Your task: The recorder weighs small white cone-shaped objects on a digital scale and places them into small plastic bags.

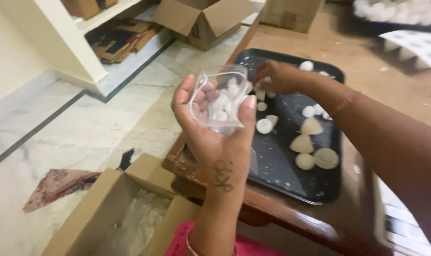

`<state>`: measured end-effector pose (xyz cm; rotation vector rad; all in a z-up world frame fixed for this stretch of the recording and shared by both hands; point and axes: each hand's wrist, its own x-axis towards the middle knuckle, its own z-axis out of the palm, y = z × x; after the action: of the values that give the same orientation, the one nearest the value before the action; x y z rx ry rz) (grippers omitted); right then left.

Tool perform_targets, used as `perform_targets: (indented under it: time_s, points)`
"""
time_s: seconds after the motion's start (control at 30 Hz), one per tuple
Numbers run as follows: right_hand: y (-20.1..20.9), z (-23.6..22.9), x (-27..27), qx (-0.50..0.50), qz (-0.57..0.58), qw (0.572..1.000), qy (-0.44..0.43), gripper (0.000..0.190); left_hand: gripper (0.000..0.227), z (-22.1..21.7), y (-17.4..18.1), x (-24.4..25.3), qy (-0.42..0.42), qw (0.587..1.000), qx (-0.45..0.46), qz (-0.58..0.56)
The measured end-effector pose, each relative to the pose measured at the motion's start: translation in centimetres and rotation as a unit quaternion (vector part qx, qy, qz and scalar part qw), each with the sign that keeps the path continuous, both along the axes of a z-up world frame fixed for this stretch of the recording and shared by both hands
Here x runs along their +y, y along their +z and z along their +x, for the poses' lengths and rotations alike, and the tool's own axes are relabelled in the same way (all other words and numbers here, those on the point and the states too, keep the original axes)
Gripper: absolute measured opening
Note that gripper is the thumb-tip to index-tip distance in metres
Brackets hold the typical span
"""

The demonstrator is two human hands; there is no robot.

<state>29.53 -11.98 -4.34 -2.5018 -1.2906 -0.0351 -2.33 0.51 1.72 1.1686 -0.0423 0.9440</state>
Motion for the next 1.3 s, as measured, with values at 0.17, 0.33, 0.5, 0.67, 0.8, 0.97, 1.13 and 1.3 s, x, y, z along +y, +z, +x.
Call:
perform_targets:
  time_s: [0.17, 0.33, 0.5, 0.67, 0.8, 0.97, 1.13, 1.3]
  points:
    - [4.9, -11.6, -4.8, 0.102, -0.113, 0.988, 0.025, 0.03, 0.08, 0.8, -1.1, -1.1, 0.073, 0.993, -0.022, 0.087]
    - [6.1, -17.0, -6.6, 0.109, -0.101, 0.988, 0.031, 0.028, 0.079, 1.7, -2.4, -2.4, 0.055, 0.993, -0.019, 0.107]
    - [5.1, -18.9, -8.3, 0.086, 0.015, 0.992, 0.093, 0.027, 0.079, 2.0, -2.6, -3.7, 0.076, 0.984, 0.013, 0.159]
    - [5.4, -20.2, -7.9, 0.077, -0.002, 0.997, 0.028, 0.029, 0.08, 2.9, -3.3, -4.2, 0.079, 0.981, 0.008, 0.18]
    - [6.1, -22.6, -6.1, 0.098, -0.072, 0.992, -0.022, 0.037, 0.08, 3.3, -3.5, -4.3, 0.079, 0.979, 0.014, 0.186]
    - [6.4, -23.8, -6.3, 0.028, -0.02, 0.999, -0.025, 0.031, 0.08, 3.8, -3.9, -4.4, 0.079, 0.98, 0.025, 0.179]
    - [8.9, -25.6, -16.2, 0.019, 0.138, 0.986, -0.095, 0.028, 0.079, 3.7, -4.0, -3.6, 0.089, 0.979, 0.008, 0.183]
    - [8.1, -27.0, -27.2, 0.07, 0.233, 0.945, -0.22, 0.041, 0.078, 3.7, -4.5, -3.8, 0.101, 0.974, 0.006, 0.201]
